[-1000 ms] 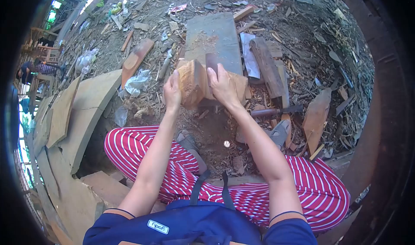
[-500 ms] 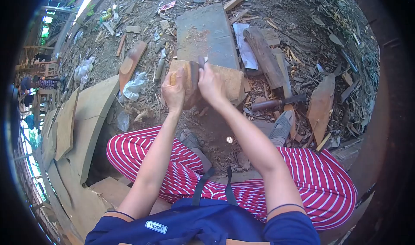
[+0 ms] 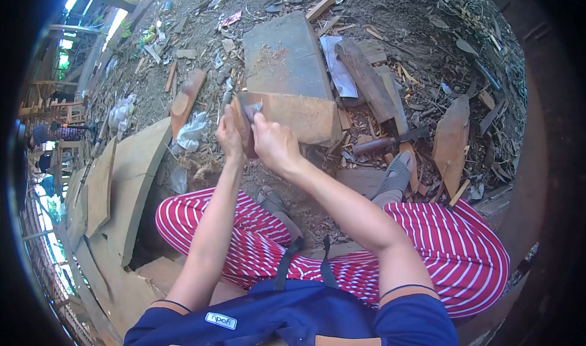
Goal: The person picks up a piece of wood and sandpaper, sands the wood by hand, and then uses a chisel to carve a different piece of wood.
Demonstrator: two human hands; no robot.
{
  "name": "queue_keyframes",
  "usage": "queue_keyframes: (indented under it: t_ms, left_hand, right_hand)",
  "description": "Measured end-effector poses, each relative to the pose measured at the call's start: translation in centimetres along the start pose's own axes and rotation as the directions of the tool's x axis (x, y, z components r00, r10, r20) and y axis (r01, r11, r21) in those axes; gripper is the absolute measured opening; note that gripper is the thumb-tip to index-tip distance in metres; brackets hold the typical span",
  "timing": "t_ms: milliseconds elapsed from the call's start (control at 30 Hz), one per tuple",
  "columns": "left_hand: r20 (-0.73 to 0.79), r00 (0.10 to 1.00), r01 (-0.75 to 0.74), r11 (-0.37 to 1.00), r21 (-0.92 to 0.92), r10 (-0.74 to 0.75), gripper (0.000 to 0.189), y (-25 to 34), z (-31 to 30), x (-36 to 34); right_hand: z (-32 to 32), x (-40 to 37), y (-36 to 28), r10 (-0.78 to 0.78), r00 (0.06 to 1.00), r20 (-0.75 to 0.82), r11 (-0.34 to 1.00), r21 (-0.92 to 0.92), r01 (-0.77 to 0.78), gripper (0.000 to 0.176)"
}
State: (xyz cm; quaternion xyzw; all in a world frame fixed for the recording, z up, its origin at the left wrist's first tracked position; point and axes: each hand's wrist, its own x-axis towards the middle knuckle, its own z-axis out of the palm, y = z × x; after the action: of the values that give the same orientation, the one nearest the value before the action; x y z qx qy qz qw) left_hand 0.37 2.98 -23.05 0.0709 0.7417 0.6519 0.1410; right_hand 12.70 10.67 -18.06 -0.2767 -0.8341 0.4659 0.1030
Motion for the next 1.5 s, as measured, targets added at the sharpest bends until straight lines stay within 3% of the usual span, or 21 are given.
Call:
queue_keyframes:
  t_ms: [100, 167, 233, 333, 367, 400, 467, 500, 567, 667, 767, 833, 967, 1033, 1100, 1167, 1233, 1300, 1367, 1467, 1500]
  left_hand:
    - [-0.027, 0.996, 0.083, 0.99, -0.111, -0.086, 0.048, 0.2, -0.1, 1.6]
    - [-0.015, 0.99, 0.136, 0.966, -0.219, -0.143, 0.05, 0.7, -0.1, 1.5]
    - [0.067, 0.98, 0.197, 0.858, -0.474, -0.188, 0.052, 0.2, -0.3, 1.9]
    - [0.045, 0.952, 0.289, 0.836, -0.466, -0.304, 0.063, -0.7, -0.7, 2.5]
    - [0.02, 0.936, 0.324, 0.836, -0.443, -0.352, 0.069, -0.5, -0.7, 2.0]
    - [0.016, 0.938, 0.313, 0.824, -0.472, -0.347, 0.069, -0.3, -1.0, 1.1]
    - [0.395, 0.865, 0.496, 0.646, -0.581, -0.309, 0.082, 0.4, -1.3, -0.9]
    - [0.396, 0.871, 0.485, 0.634, -0.602, -0.29, 0.082, 0.4, -1.2, -1.1]
    - [0.742, 0.67, 0.6, 0.577, -0.553, 0.014, 0.088, 0.0, -0.9, -1.4]
    - [0.681, 0.729, 0.611, 0.515, -0.601, -0.071, 0.083, 4.1, 0.8, -4.4]
    - [0.676, 0.737, 0.635, 0.373, -0.677, -0.028, 0.078, 5.9, 1.5, -5.0]
    - [0.602, 0.798, 0.546, 0.424, -0.722, -0.003, 0.073, 6.6, 1.9, -5.4]
    - [0.622, 0.783, 0.61, 0.229, -0.759, -0.025, 0.065, 3.7, 2.8, -5.1]
    - [0.633, 0.774, 0.624, 0.179, -0.761, -0.011, 0.068, 3.0, 2.5, -5.5]
    - [0.731, 0.676, 0.727, 0.077, -0.683, 0.095, 0.065, 2.4, 2.5, -6.2]
    - [0.754, 0.651, 0.758, -0.015, -0.653, 0.09, 0.063, 3.8, 2.7, -8.2]
    - [0.787, 0.594, 0.8, -0.219, -0.558, 0.167, 0.06, 4.3, 3.1, -8.9]
    - [0.835, 0.548, 0.815, -0.262, -0.517, 0.058, 0.056, 4.7, 3.4, -8.2]
    - [0.839, 0.516, 0.832, -0.334, -0.443, 0.171, 0.065, 4.6, 3.5, -7.4]
    - [0.882, 0.45, 0.883, -0.221, -0.415, 0.14, 0.063, 5.7, 2.5, -6.0]
    - [0.878, 0.457, 0.88, -0.221, -0.421, 0.145, 0.063, 5.7, 2.3, -5.7]
  right_hand:
    - [0.9, 3.1, -0.6, -0.007, 0.993, -0.118, 1.0, -0.005, 0.006, 0.026]
    - [1.2, 4.6, -1.4, -0.034, 0.997, -0.075, 0.999, -0.005, 0.034, 0.03]
    - [1.8, 5.4, -1.9, -0.033, 0.997, -0.066, 0.998, -0.046, 0.03, 0.033]
    - [3.9, 6.7, 1.9, 0.023, 0.99, -0.141, 0.968, 0.252, 0.013, 0.038]
    - [3.4, 6.2, 3.3, 0.122, 0.985, -0.123, 0.888, 0.456, -0.054, 0.038]
    - [1.1, 4.1, 2.6, 0.145, 0.987, -0.072, 0.865, 0.493, -0.091, 0.035]
    - [-1.2, 1.6, 2.1, 0.213, 0.971, 0.113, 0.678, 0.698, -0.23, 0.032]
    - [-1.6, 1.3, 2.5, 0.197, 0.975, 0.106, 0.697, 0.684, -0.215, 0.032]
    - [-1.9, 1.4, 3.9, 0.124, 0.974, 0.192, 0.405, 0.886, -0.226, 0.034]
    - [-4.0, -0.9, -0.5, 0.21, 0.962, 0.174, 0.204, 0.955, -0.217, 0.05]
    - [-4.1, 0.4, 0.8, 0.108, 0.991, 0.084, 0.154, 0.983, -0.1, 0.051]
    - [-5.2, 0.5, 0.0, 0.056, 0.996, 0.069, 0.206, 0.975, -0.079, 0.053]
    - [-6.9, -0.1, -0.6, 0.071, 0.997, -0.015, 0.406, 0.914, -0.016, 0.055]
    - [-8.2, -0.1, 0.4, 0.027, 0.998, 0.051, 0.611, 0.79, -0.057, 0.052]
    - [-8.6, -0.2, 1.7, 0.018, 1.0, 0.006, 0.655, 0.756, -0.017, 0.045]
    - [-9.3, -0.5, 2.2, 0.078, 0.996, -0.047, 0.678, 0.735, -0.018, 0.04]
    - [-9.8, -0.8, 2.7, 0.064, 0.994, -0.092, 0.693, 0.72, 0.022, 0.035]
    - [-10.7, -1.8, 3.3, 0.154, 0.984, -0.084, 0.767, 0.639, -0.065, 0.033]
    - [-11.0, -1.5, 6.8, 0.174, 0.976, -0.129, 0.834, 0.546, -0.076, 0.03]
    - [-10.8, -2.0, 12.0, 0.285, 0.95, -0.129, 0.921, 0.313, -0.234, 0.035]
    - [-10.5, -2.6, 12.5, 0.153, 0.952, -0.264, 0.979, -0.091, -0.182, 0.039]
